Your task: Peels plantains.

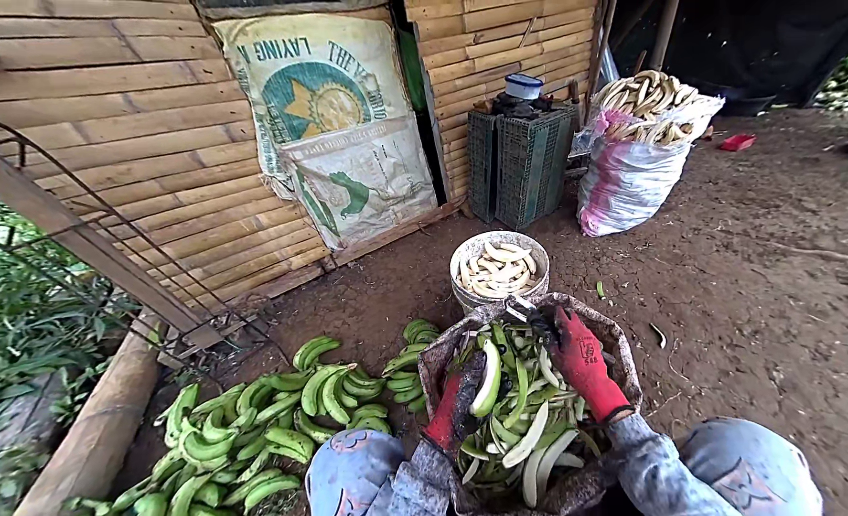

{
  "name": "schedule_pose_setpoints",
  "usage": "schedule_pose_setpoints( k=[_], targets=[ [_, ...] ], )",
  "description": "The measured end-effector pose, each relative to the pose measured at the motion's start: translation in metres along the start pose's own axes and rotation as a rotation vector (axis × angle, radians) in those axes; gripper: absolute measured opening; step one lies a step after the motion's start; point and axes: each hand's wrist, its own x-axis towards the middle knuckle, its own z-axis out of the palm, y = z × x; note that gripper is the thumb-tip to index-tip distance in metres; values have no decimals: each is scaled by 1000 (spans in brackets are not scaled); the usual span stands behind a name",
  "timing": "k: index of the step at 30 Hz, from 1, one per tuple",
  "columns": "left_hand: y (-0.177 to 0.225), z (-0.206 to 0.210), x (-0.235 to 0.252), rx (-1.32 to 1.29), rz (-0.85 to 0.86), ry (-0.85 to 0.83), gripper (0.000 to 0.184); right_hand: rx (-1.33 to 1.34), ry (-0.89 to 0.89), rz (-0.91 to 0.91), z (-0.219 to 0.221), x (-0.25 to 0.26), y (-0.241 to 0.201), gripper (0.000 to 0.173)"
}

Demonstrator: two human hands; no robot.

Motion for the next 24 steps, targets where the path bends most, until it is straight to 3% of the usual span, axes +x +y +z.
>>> schedule_pose_setpoints(
  k=[3, 6, 8, 11, 14, 18, 21, 24],
  targets=[
    [2, -6, 17, 133, 225, 296, 42, 126, -48, -156, 11, -34, -9, 40],
    [4, -13, 29, 66, 332, 307, 42, 75, -231, -210, 31, -61, -22, 38],
    [9, -7, 12, 285, 228, 225, 40, -23, -194, -134, 32, -48, -17, 42],
    [11, -4, -1, 498, -51, -42, 39, -105, -90, 27, 11, -11, 5, 47],
    [1, -9, 6, 208, -24, 101, 41, -45, -112, 32, 1, -10, 5, 49],
    [11, -3, 26, -83, 334, 431, 33, 132, -63, -176, 32, -57, -20, 40],
    [8, -8, 29, -296, 407, 447, 31, 50, -69, -216, 43, -65, -35, 41],
    [3, 1, 16, -215, 428, 328, 37, -13, -170, -96, 28, -46, -38, 43]
  ],
)
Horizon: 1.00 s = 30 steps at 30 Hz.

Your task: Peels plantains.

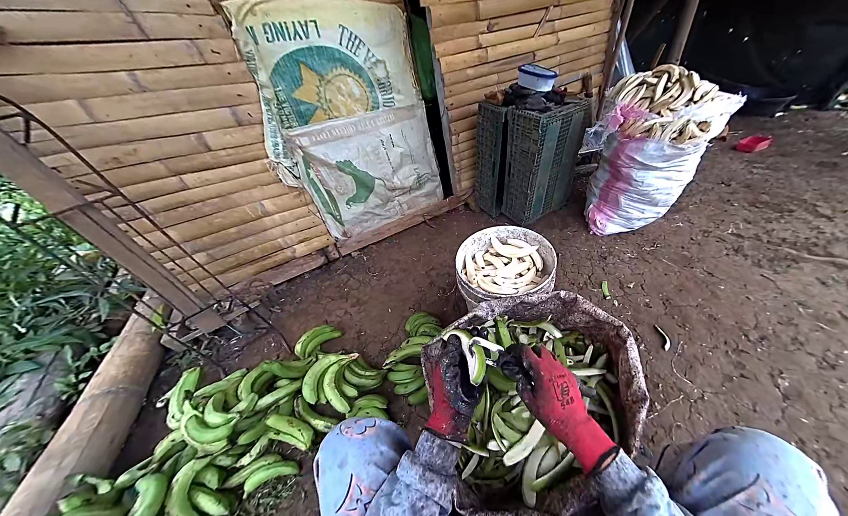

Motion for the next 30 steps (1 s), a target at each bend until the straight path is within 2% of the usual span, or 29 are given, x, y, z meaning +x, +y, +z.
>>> schedule_pose_setpoints(
  k=[1, 3, 5, 6, 8, 11, 13, 15, 16, 18, 20, 22, 25, 28, 30],
  targets=[
    [2, 2, -3, 99, 30, -19, 38, 0, -22, 11, -5, 4, 2, 44],
    [8, 5, -6, 498, 93, 59, 38, 5, 7, -35, -3, 3, 8, 43],
    [19, 21, -14, 851, 86, 120, 39, -10, 66, -85, 7, -1, 16, 42],
    [22, 25, -18, 992, 68, 94, 40, -20, 68, -86, 9, 0, 18, 43],
    [21, 23, -27, 1155, 0, -53, 44, 0, -1, -38, 6, 9, 24, 43],
    [22, 15, -35, 1302, -137, -361, 52, 95, -141, 96, -6, 27, 38, 35],
    [16, 14, -39, 1208, -130, -397, 52, 87, -150, 183, -10, 32, 49, 35],
    [11, 14, -34, 865, -134, -224, 38, 126, -36, 136, -9, 27, 50, 37],
    [9, 15, -26, 630, -165, -154, 40, 152, 37, 44, -7, 20, 47, 38],
    [7, 5, -10, 51, -318, -212, 57, 194, 187, -230, 2, 6, 42, 36],
    [7, -5, 0, -394, -399, -267, 55, 148, 242, -460, 9, -1, 42, 34],
    [5, -9, 2, -648, -495, -270, 49, 31, 244, -593, 10, -1, 45, 33],
    [5, 0, -4, -512, -421, -222, 50, -55, 256, -584, 9, 2, 40, 35],
    [7, 8, -8, -11, -161, -124, 40, -63, 273, -456, 12, 2, 29, 36],
    [3, 4, -13, 264, -54, -160, 32, -23, 217, -312, 10, 4, 22, 36]
  ],
)
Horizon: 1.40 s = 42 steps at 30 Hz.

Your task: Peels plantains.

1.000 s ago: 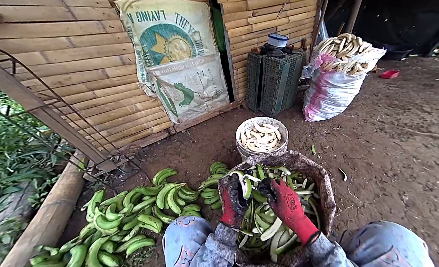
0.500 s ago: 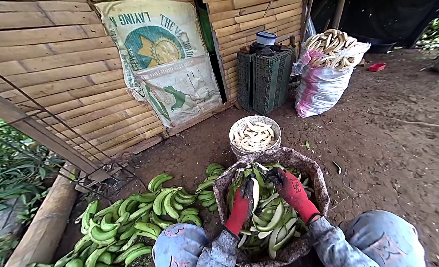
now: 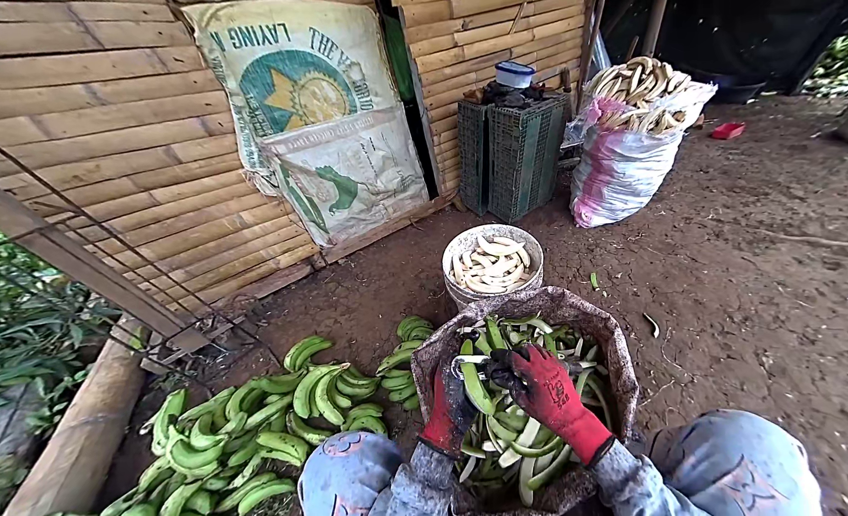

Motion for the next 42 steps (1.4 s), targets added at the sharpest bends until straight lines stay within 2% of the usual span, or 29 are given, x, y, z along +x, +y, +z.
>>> schedule_pose_setpoints(
  k=[2, 4, 7, 10, 12, 13, 15, 16, 18, 20, 21, 23, 27, 29, 30, 32, 33, 34, 36, 37, 40, 42],
  targets=[
    [-10, -2, 0, 102, -33, 24, 37, 62, -136, 182, -2, 7, -2, 38],
    [-16, -6, 0, 310, -61, 65, 39, 96, -256, 328, 2, 8, 1, 41],
    [-9, 0, -2, 568, -67, 150, 38, 101, -305, 451, 12, 9, 3, 41],
    [-1, 2, -8, 653, -69, 126, 37, 106, -273, 549, 17, 11, 8, 40],
    [-4, 3, -5, 477, -83, 108, 30, 138, -206, 609, 12, 14, 24, 39],
    [-2, 0, -2, 310, -150, 62, 32, 165, -170, 586, 9, 14, 32, 38],
    [-5, -16, 10, -135, -289, -56, 39, 265, -86, 399, 7, 8, 36, 35],
    [-8, -23, 16, -309, -292, -104, 41, 330, -76, 273, 5, 5, 34, 34],
    [-9, -30, 24, -532, -278, -186, 38, 410, -151, 46, 1, -2, 29, 32],
    [-4, -25, 26, -685, -354, -251, 36, 328, -207, -86, -1, -7, 22, 32],
    [-3, -20, 21, -616, -328, -243, 36, 259, -183, -100, 0, -8, 19, 32],
    [-2, -10, 10, -367, -238, -154, 38, 128, -115, -17, 2, -6, 14, 35],
    [-13, -9, 0, -104, -247, -56, 35, 0, -14, 336, 2, 6, 22, 41],
    [-19, -7, 5, -152, -313, 112, 34, 31, -9, 438, -9, 10, 27, 41],
    [-20, -7, 10, -113, -282, 218, 33, 43, -22, 454, -17, 11, 26, 40],
    [-9, -3, 30, 129, -118, 328, 33, 54, -109, 477, -30, 12, 23, 38],
    [4, 4, 47, 221, -45, 331, 37, 59, -153, 482, -34, 13, 22, 38],
    [18, 16, 68, 195, -10, 325, 39, 60, -186, 484, -34, 14, 20, 37],
    [37, 35, 109, 134, -42, 311, 44, 44, -232, 490, -33, 12, 17, 37],
    [42, 36, 120, 222, -77, 255, 49, 36, -229, 495, -33, 11, 17, 37],
    [33, 27, 132, 845, -50, 111, 57, 32, -172, 515, -42, 10, 24, 37],
    [23, 15, 101, 1367, -206, -36, 64, 27, -148, 519, -46, 8, 31, 38]
  ],
)
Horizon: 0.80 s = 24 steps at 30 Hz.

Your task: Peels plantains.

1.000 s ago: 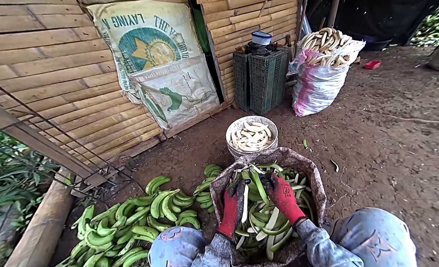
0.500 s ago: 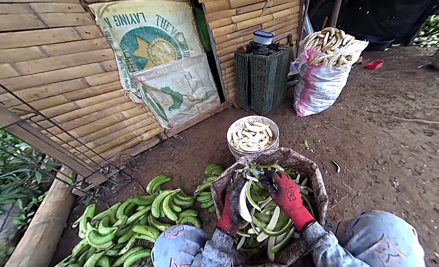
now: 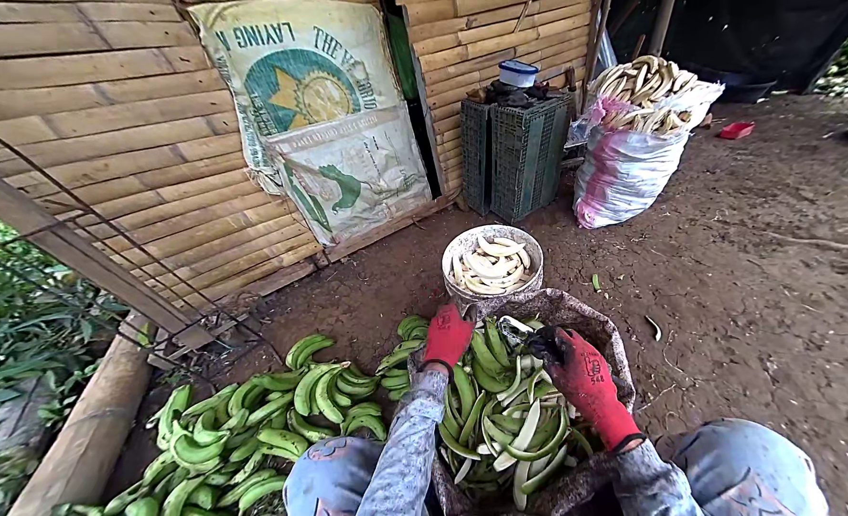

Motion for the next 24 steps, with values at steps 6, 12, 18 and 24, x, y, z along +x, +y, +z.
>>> schedule_pose_setpoints(
  k=[6, 12, 18, 24],
  targets=[
    [-31, 79, -60, 520, -98, -224, 81, 31, -99, -18, 10, -4, -8, 37],
    [-54, 68, -60, 368, -70, -261, 77, 29, -146, -20, 10, -6, -13, 37],
    [-90, 62, -60, 81, -83, -44, 81, 30, -154, -35, 7, -14, -6, 37],
    [-79, 37, -56, -886, 73, 253, 65, 84, -127, -80, 7, -15, -6, 37]
  ],
)
